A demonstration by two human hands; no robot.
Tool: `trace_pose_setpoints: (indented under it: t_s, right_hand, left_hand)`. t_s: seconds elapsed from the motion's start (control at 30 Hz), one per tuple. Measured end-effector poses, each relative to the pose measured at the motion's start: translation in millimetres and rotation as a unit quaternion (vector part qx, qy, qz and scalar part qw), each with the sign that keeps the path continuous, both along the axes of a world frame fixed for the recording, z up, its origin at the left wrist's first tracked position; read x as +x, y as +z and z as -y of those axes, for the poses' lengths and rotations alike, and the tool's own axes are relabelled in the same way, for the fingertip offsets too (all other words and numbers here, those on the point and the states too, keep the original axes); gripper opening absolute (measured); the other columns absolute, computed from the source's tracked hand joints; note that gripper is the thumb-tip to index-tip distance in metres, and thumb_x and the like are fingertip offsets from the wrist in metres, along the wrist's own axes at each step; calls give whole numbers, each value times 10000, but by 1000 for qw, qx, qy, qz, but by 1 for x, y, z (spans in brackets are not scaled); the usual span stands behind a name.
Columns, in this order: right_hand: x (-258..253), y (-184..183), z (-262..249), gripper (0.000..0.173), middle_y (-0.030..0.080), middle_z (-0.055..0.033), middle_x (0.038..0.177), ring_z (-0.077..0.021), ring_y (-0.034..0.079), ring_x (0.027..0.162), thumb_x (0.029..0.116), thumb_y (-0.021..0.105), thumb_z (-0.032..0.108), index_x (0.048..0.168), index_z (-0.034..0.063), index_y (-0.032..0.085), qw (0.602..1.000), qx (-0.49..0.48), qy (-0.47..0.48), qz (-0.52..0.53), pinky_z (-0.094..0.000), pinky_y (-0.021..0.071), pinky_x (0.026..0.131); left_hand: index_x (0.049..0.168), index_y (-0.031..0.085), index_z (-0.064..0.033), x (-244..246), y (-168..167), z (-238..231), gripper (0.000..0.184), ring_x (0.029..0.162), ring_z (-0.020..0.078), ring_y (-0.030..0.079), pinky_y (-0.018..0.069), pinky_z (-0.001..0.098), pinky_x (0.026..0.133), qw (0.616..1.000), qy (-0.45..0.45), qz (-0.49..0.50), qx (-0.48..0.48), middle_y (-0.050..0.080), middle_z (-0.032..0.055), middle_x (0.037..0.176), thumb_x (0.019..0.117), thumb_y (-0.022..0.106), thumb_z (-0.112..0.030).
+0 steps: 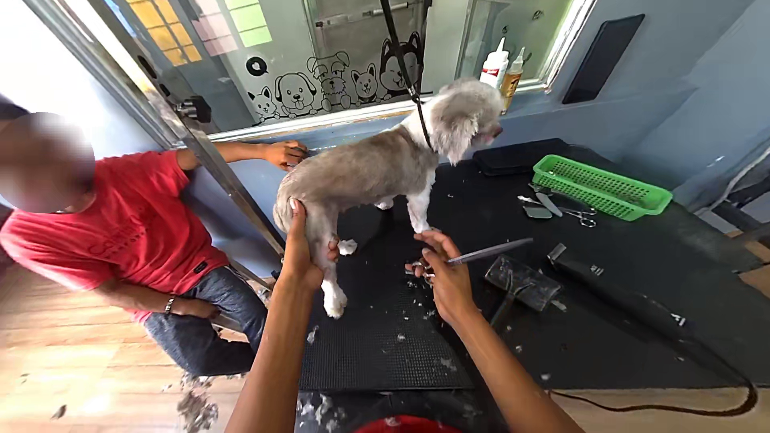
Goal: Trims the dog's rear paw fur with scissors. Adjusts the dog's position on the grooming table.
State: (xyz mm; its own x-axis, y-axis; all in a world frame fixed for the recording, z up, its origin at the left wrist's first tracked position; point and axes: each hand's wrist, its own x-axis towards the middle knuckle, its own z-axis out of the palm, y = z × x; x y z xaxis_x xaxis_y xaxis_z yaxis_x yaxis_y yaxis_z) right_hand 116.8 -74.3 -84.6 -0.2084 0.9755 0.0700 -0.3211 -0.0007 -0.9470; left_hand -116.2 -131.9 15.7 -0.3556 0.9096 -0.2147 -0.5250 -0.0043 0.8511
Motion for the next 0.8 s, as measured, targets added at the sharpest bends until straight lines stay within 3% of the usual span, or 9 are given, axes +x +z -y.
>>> trace_pose_setpoints:
  t_s: [0.13,0.27,0.37,0.53,0.7,0.8]
  right_hand:
    - [32,-13,61,276,701,-167,1027,-262,683,670,985,577,73,1251,56,648,997,10,72,12,-376,615,583]
    - [59,-19,89,285,730,-136,1012,-208,717,702,965,592,32,1244,-20,615,994,-4,105,8,-291,582,497]
    - [64,-29,91,278,730,-124,1018,-189,721,743,968,580,9,1242,-27,616,992,5,124,-17,-273,580,513]
    - [55,-32,80,290,728,-88,1011,-95,656,655,976,586,10,1263,-12,620,986,48,156,-33,-210,523,485]
    - [44,-38,69,331,721,-68,1038,-71,649,789,938,692,76,1265,33,662,978,134,161,-18,-204,554,679]
    - [28,-36,64,391,706,-8,1037,-54,617,752,909,745,140,1293,131,675,974,166,148,36,-195,545,667]
  left_hand:
    - [986,611,-128,4,10,-9,783,399,100,470,457,256,381,999,-30,-28,-8,506,-3,564,962,213,-802]
    - [938,611,-125,6,11,-22,876,391,115,488,463,274,373,995,-27,-91,13,546,24,557,912,134,-860]
    - [955,605,-169,11,11,-31,880,396,121,482,452,280,361,990,-9,-138,25,543,25,572,883,93,-882]
    - [909,585,-219,24,12,-33,807,394,78,442,412,234,362,982,11,-179,55,514,-15,553,910,67,-838]
    - [724,523,-218,29,3,-32,829,344,57,356,351,218,344,991,-23,-75,112,356,-66,449,875,9,-850]
    - [725,559,-215,23,2,-31,867,353,44,356,339,200,354,986,-83,-29,142,356,-79,453,837,30,-892]
